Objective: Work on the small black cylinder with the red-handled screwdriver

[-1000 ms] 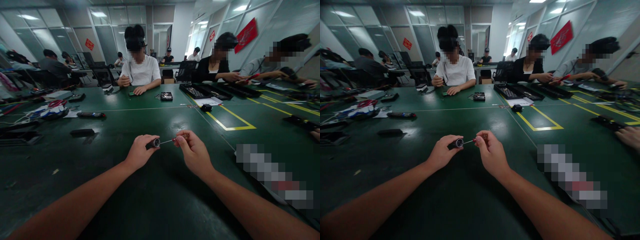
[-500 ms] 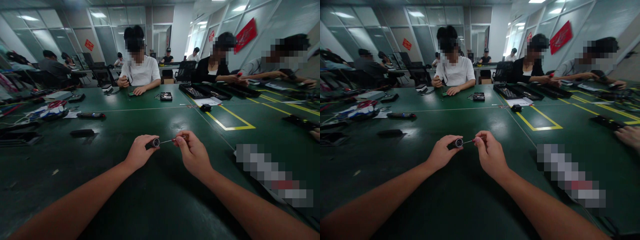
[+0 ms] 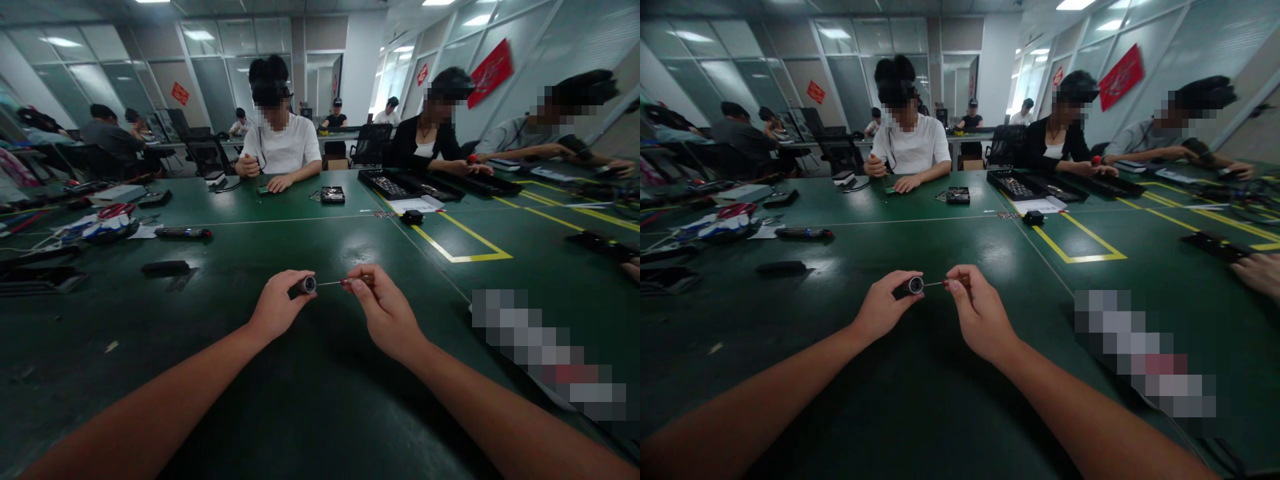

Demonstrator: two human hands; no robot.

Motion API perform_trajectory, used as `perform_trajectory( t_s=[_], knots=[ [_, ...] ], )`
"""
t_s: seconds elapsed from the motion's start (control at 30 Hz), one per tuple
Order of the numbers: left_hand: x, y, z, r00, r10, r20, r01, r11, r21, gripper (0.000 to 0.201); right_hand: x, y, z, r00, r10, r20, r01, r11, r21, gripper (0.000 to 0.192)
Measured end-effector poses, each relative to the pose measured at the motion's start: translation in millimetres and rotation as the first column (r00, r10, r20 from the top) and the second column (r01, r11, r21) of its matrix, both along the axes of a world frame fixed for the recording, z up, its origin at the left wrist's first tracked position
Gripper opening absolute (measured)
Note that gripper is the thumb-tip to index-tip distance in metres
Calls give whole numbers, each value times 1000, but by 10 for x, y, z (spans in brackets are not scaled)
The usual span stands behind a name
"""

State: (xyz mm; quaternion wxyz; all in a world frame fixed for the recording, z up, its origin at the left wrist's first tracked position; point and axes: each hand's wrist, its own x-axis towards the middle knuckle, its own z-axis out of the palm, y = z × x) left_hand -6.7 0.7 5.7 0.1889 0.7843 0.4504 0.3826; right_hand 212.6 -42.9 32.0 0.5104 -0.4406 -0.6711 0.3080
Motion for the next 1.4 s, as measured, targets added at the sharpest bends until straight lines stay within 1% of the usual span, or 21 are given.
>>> perform_trajectory(
  t_s=[0.1, 0.23, 0.3, 0.37, 0.5, 0.57, 0.67, 0.73, 0.8, 0.9, 0.97, 1.03, 1.1, 1.2, 1.33, 1.4],
  knots=[
    [9, -14, 13, 1000, -6, -4, 6, 1000, -7, 37, 5, -9, 30, 1000, -19, 9, 19, 1000, -14, 21],
    [24, -33, 20, 999, -19, -26, 18, 1000, -18, 38, 2, -19, 60, 991, -126, 45, 126, 992, 2, 30],
    [24, -33, 16, 999, -21, -34, 20, 999, -26, 38, -4, -15, 60, 987, -157, 44, 157, 988, 2, 28],
    [21, -28, 7, 999, -24, -34, 23, 999, -26, 38, -12, -8, 54, 986, -164, 11, 164, 986, -15, 23],
    [17, -18, -9, 999, -28, -30, 28, 1000, -11, 38, -16, -2, 50, 988, -149, -29, 147, 988, -51, 20],
    [17, -16, -13, 999, -30, -44, 30, 999, -12, 37, -12, -6, 52, 990, -138, -17, 137, 989, -51, 25],
    [14, -17, -11, 997, -35, -64, 35, 999, -11, 38, -7, -7, 47, 987, -154, 35, 155, 988, -28, 33],
    [13, -22, -5, 997, -36, -63, 35, 999, -9, 39, -9, 2, 34, 985, -169, 32, 170, 985, -20, 28],
    [14, -28, 3, 998, -33, -62, 32, 999, -15, 38, -15, 17, 18, 986, -166, -15, 165, 986, -34, 22],
    [23, -36, 14, 998, -33, -59, 32, 999, -19, 38, -22, 30, 0, 989, -139, -53, 136, 989, -67, 21],
    [30, -39, 21, 998, -31, -52, 30, 999, -10, 38, -24, 21, 1, 993, -110, -31, 107, 990, -89, 23],
    [36, -41, 32, 999, -26, -48, 25, 1000, -8, 37, -24, 4, 15, 995, -94, 15, 95, 992, -85, 23],
    [38, -43, 46, 999, -16, -46, 16, 1000, -9, 37, -25, -11, 35, 991, -110, 78, 114, 992, -48, 21],
    [36, -43, 60, 999, -5, -50, 5, 1000, 1, 36, -26, -13, 66, 975, -176, 138, 176, 984, 9, 16],
    [25, -31, 42, 999, -5, -52, 6, 1000, 20, 37, -29, 2, 81, 967, -207, 147, 207, 978, 16, 11],
    [23, -22, 24, 999, -7, -48, 8, 1000, 21, 37, -31, 3, 75, 970, -212, 117, 213, 977, 5, 14]
  ],
)
